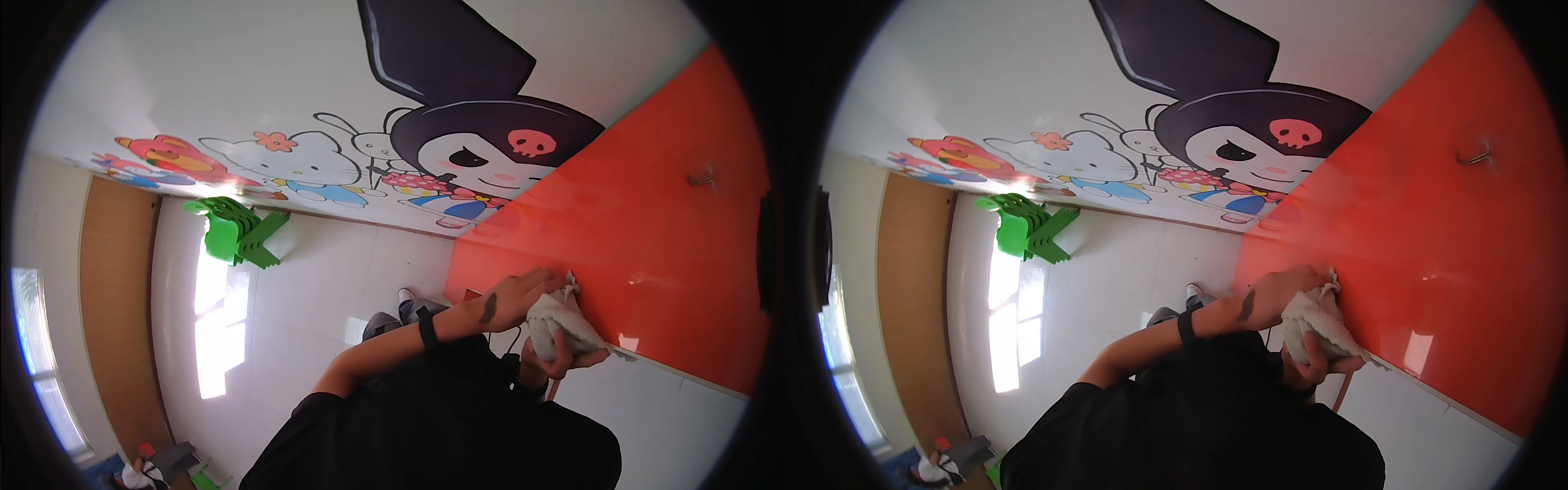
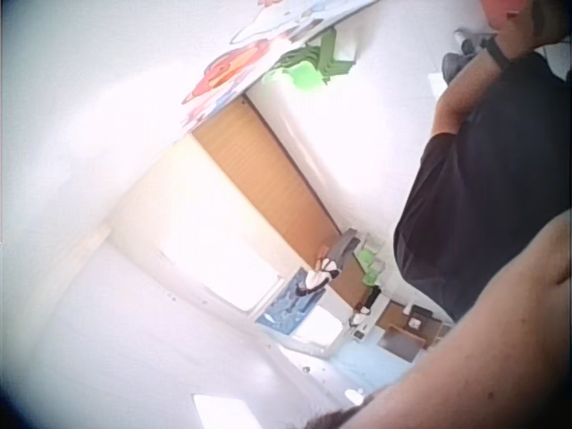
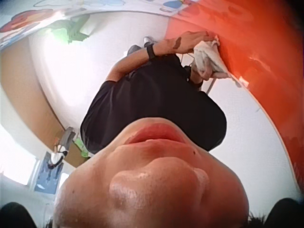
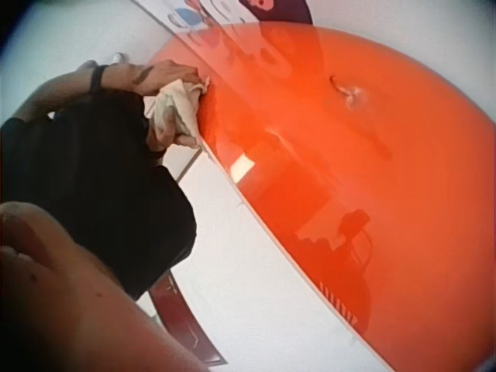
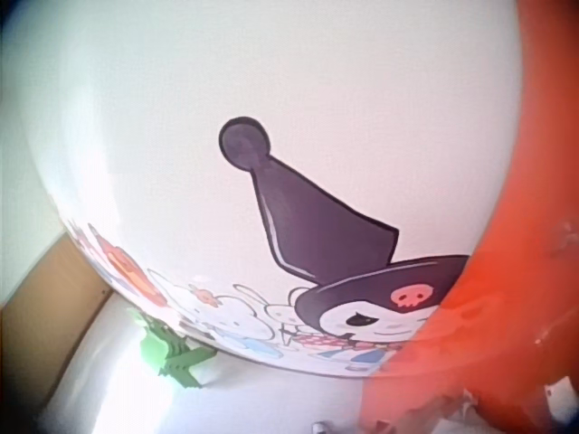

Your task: The person wipes the surfaces of a red shelving unit and a large colorful toy block using a cloth.

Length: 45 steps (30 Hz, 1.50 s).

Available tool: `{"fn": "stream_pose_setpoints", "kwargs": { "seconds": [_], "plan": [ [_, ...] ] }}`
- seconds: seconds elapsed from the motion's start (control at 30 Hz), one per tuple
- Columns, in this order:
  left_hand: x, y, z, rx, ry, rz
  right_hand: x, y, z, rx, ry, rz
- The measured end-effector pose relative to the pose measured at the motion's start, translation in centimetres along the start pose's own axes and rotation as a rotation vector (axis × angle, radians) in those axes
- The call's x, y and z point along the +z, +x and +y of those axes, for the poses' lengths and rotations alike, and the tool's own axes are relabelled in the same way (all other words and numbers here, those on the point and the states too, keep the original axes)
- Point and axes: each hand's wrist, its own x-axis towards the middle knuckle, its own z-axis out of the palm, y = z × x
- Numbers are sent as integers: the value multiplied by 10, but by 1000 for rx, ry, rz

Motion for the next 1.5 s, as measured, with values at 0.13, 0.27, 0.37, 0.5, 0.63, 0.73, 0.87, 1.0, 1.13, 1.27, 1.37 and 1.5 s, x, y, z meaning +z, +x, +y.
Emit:
{"fn": "stream_pose_setpoints", "kwargs": {
  "seconds": [0.13, 0.27, 0.37, 0.5, 0.63, 0.73, 0.87, 1.0, 1.13, 1.27, 1.37, 1.5],
  "plan": [
    [1, 2, -15, 8, -44, -119, -1, 1, -12, 46, -106, -10],
    [5, 0, -32, -30, -65, -262, 12, 15, -20, 69, -202, 6],
    [-8, 5, -37, -66, -139, -370, 23, 28, -25, 20, -328, -15],
    [-63, 31, -34, 79, -289, -391, 37, 30, -50, 212, -480, -77],
    [-167, 69, -19, 120, -263, -550, 68, 32, -81, 332, -506, -204],
    [-220, 61, -16, 323, 55, -330, 126, 57, -91, 443, -42, -220],
    [-267, 58, -29, 452, 69, -61, 207, 71, -98, 709, 179, -146],
    [-273, 54, -57, 290, 235, -147, 283, 64, -114, 733, 219, -242],
    [-246, 37, -93, 244, 224, -176, 305, 14, -125, 1414, 1269, 486],
    [-217, 30, -130, 128, 195, -240, 285, -42, -136, 1382, 603, -105],
    [-181, 29, -150, 95, 173, -318, 253, -63, -124, 1320, 406, -330],
    [-147, 24, -185, 90, 142, -303, 227, -72, -116, 1241, 283, -582]
  ]
}}
